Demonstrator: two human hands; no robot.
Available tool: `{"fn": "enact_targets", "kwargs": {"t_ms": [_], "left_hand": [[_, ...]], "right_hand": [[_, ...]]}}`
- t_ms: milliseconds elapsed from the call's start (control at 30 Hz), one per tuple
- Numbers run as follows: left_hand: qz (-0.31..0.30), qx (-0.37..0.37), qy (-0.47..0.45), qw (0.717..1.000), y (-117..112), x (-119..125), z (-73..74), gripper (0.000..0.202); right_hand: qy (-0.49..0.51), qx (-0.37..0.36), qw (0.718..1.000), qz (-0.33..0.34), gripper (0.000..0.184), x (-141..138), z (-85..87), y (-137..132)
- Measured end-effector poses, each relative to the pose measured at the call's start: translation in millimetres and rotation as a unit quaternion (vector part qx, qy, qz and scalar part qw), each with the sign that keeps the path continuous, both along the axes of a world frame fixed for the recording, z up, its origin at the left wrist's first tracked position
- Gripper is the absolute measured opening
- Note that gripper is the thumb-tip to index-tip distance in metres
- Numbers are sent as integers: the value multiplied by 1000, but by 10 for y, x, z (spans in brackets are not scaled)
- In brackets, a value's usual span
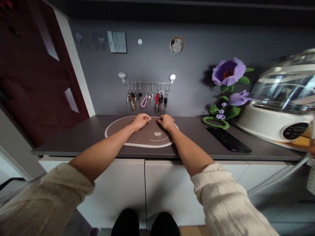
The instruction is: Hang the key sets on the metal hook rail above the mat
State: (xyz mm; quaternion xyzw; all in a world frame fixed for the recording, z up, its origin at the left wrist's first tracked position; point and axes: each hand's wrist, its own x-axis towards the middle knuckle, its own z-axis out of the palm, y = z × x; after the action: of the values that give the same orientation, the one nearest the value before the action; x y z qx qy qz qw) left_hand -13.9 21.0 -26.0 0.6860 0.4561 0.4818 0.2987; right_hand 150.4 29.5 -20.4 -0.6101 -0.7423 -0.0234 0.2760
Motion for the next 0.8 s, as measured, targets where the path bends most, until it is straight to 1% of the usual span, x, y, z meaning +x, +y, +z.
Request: {"fn": "enact_targets", "kwargs": {"t_ms": [167,333,533,700,800], "left_hand": [[1,5,-2,1000,-1,3,-5,11],[-27,28,0,999,4,16,-16,14],[-63,63,15,996,-12,33,12,18],[-66,83,12,994,-14,30,34,17],[-60,93,5,994,2,23,43,15]], "right_hand": [[63,7,998,24,16,-24,22,-48],[165,15,984,63,14,-76,57,-86],[289,9,950,120,14,-121,53,-64],[345,-20,926,152,18,-139,59,-66],[398,-53,899,174,18,-155,90,-115]]}}
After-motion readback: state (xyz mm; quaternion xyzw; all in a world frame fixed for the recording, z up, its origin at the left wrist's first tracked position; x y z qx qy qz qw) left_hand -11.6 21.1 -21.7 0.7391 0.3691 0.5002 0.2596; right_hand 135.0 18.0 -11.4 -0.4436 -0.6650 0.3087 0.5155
